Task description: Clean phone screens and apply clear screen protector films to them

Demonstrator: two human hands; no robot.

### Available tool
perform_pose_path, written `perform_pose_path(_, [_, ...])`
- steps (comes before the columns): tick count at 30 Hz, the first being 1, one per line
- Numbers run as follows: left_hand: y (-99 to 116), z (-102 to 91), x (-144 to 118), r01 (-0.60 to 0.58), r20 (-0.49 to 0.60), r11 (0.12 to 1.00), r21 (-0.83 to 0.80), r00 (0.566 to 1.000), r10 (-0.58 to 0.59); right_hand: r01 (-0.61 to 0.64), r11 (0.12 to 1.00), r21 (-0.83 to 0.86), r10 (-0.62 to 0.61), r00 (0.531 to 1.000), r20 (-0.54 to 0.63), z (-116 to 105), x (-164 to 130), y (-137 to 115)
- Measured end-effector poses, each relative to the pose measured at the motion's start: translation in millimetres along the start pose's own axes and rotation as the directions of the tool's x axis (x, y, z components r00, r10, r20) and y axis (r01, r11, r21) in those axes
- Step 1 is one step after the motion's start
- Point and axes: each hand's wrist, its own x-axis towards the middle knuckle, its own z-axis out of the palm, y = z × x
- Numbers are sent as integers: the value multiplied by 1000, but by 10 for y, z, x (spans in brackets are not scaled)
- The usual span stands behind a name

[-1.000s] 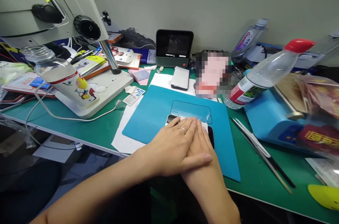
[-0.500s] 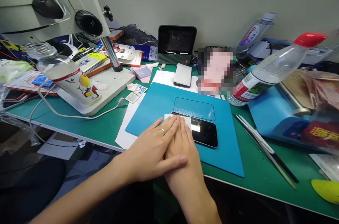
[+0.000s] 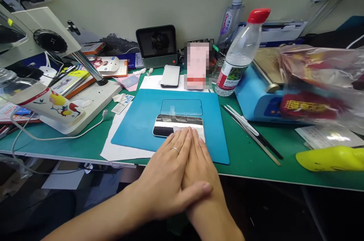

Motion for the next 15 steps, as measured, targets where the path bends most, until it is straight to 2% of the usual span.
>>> perform_pose_path(4, [79, 2, 246, -49, -16, 998, 46, 999, 50, -33, 999, -10, 33, 999, 6, 51, -11, 240])
perform_pose_path(8, [24, -102, 482, -91, -8, 989, 120, 996, 93, -73, 997, -36, 71, 996, -48, 136, 135, 356])
perform_pose_path(11, [-72, -181, 533, -114, -2, 985, 132, 993, 116, -81, 994, -72, 77, 995, -58, 165, 242, 334])
perform_pose_path(15, [-250, -264, 437, -103, -2, 991, 90, 995, 103, -53, 993, -106, 46, 997, -68, 161, 368, 179])
